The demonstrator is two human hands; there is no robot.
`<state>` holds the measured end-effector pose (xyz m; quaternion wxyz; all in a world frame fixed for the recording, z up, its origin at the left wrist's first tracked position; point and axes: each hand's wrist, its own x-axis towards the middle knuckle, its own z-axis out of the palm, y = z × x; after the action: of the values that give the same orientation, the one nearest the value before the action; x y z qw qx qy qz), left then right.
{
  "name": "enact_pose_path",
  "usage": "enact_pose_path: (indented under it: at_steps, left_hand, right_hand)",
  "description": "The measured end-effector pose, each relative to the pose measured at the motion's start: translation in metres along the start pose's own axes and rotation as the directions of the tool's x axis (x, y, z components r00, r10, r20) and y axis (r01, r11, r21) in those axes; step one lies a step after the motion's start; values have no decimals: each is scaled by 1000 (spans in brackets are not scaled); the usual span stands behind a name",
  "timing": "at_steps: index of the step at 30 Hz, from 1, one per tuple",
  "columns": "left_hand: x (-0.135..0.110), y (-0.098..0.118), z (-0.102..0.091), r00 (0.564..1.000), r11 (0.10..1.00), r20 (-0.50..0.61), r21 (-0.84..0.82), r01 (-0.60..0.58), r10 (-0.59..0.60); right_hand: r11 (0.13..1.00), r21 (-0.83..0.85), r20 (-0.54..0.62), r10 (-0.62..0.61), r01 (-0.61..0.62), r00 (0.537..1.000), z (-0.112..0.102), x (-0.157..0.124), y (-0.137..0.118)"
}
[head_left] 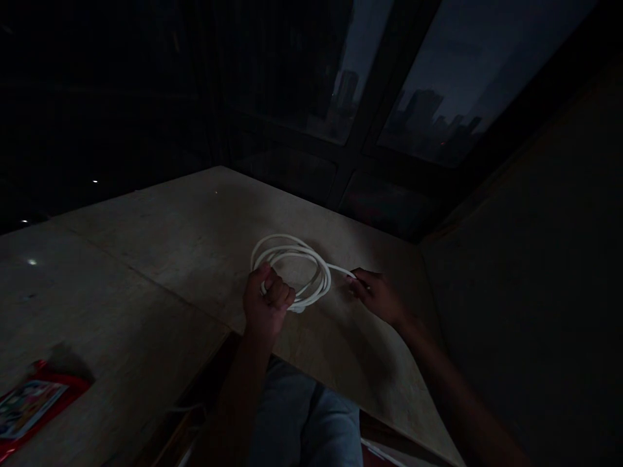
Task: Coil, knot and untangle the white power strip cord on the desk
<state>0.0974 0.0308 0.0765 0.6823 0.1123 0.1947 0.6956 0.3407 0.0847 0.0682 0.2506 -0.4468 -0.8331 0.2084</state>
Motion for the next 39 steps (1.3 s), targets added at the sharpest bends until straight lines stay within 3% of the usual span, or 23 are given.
enact_pose_path:
  at_steps: [4,7,10,15,18,21,23,26,28,31,35,37,39]
  left_hand:
    - [6,-6,24,1000,998,5,-57,20,-20]
    - [11,-9,38,1000,993,19,-114,22,-20]
    - [15,-11,46,999,989,25,-142,41,-38]
    - [21,-13,46,996,984,45,-159,77,-71]
    - [25,-12,39,996,985,57,-150,80,-72]
    - [27,-8,29,997,990,57,-127,65,-59]
    - [27,-7,23,998,992,49,-118,53,-47]
    - [28,-10,17,999,994,41,-110,30,-25]
    - [29,-17,16,999,992,34,-125,2,2]
    - [28,-31,19,997,982,13,-177,-67,70]
    - [26,-53,21,986,954,-41,-249,-168,163]
    - [25,-62,21,981,943,-68,-271,-194,182]
    - [24,-70,19,979,943,-83,-264,-200,185]
  right_hand:
    - [1000,9,-163,-25,27,986,8,-3,23]
    - [992,-19,-182,-130,128,975,22,-6,45]
    - [984,-23,-113,-180,179,977,40,-9,69]
    - [982,-98,32,-160,162,987,61,-8,94]
    - [972,-136,104,-178,192,978,57,-2,95]
    - [978,-137,74,-150,159,986,43,2,88]
    - [996,-40,2,-84,84,996,32,2,77]
    - [966,250,-121,99,-66,988,22,-5,53]
    - [865,466,-157,286,-184,945,22,-11,32]
    - [556,774,-79,560,-303,825,36,-21,1]
    - [32,986,97,693,-165,714,67,-28,-30]
    - [-128,988,148,708,-81,690,80,-29,-37]
    - [-211,976,188,711,-50,678,86,-29,-38]
